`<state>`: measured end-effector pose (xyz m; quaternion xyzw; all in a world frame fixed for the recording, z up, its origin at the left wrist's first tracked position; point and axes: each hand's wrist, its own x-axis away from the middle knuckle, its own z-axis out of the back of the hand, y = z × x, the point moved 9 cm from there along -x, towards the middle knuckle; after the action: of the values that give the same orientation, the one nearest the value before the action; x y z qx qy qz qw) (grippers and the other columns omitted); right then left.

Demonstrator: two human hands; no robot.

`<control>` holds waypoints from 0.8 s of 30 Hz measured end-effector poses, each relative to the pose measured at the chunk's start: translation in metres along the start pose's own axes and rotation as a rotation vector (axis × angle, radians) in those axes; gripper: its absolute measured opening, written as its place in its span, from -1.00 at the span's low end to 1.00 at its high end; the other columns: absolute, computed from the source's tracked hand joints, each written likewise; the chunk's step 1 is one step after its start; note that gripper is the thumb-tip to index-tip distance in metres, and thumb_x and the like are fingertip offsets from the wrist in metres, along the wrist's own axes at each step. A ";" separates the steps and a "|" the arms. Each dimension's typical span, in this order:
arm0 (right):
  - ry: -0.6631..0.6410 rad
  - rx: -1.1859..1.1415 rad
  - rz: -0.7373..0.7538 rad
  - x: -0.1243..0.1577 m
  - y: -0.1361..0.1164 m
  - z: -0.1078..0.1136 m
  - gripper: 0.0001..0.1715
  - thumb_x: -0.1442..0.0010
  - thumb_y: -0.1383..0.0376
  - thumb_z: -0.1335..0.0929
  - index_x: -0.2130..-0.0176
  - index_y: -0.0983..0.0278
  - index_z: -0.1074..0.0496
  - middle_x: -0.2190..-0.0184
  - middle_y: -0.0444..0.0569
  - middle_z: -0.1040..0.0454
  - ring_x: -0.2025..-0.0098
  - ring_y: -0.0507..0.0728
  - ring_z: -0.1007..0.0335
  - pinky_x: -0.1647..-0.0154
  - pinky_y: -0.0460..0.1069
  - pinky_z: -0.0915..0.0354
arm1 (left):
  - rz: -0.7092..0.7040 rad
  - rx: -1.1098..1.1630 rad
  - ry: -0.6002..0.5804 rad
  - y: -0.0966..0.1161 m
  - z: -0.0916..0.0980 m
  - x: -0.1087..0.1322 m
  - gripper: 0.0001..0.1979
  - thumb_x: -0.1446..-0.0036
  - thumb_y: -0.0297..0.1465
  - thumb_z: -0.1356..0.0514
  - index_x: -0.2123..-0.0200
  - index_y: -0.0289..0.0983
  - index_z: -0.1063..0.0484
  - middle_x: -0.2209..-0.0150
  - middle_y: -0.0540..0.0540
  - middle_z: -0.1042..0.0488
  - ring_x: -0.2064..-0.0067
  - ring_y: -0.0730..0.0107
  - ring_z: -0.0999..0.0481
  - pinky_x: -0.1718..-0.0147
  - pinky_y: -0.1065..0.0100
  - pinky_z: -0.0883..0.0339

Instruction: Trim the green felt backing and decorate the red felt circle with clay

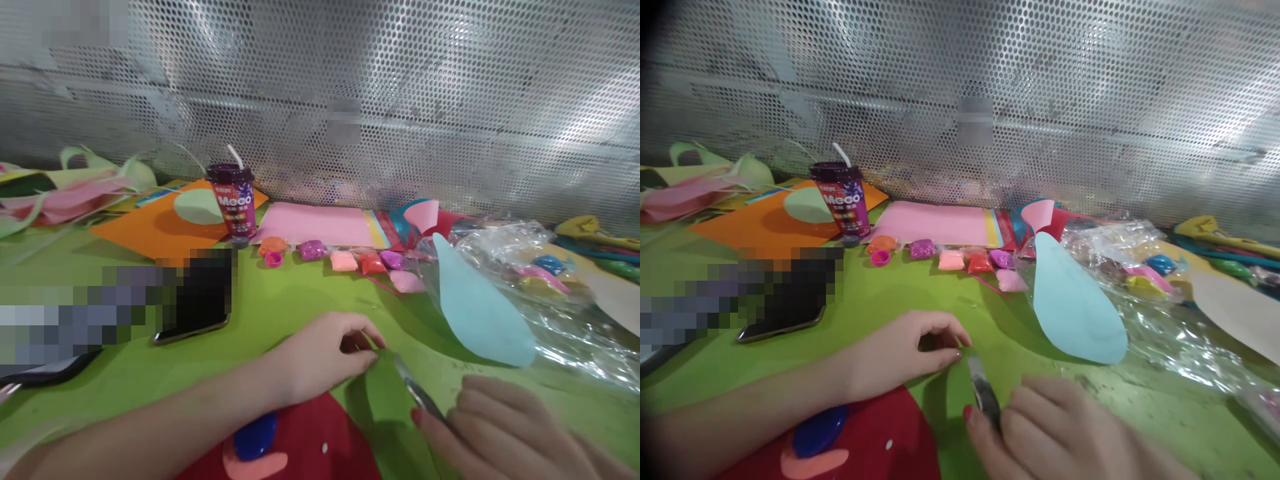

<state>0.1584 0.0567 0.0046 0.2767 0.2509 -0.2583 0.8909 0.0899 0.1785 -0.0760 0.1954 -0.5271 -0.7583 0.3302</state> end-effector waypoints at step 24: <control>-0.059 -0.103 0.172 -0.002 -0.014 -0.014 -0.69 -0.29 0.33 -0.16 0.26 0.38 -0.44 0.66 -0.16 -0.30 0.62 0.01 -0.25 0.62 -0.06 -0.31 | 0.020 -0.022 -0.014 0.001 -0.003 -0.001 -0.84 -0.06 -0.45 -0.14 0.25 -0.28 -0.44 0.37 0.00 -0.45 0.34 0.45 -0.40 0.35 0.46 -0.26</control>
<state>0.1442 0.0566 -0.0090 0.2436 0.2129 -0.1755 0.9298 0.0929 0.1776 -0.0766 0.1810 -0.5229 -0.7621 0.3363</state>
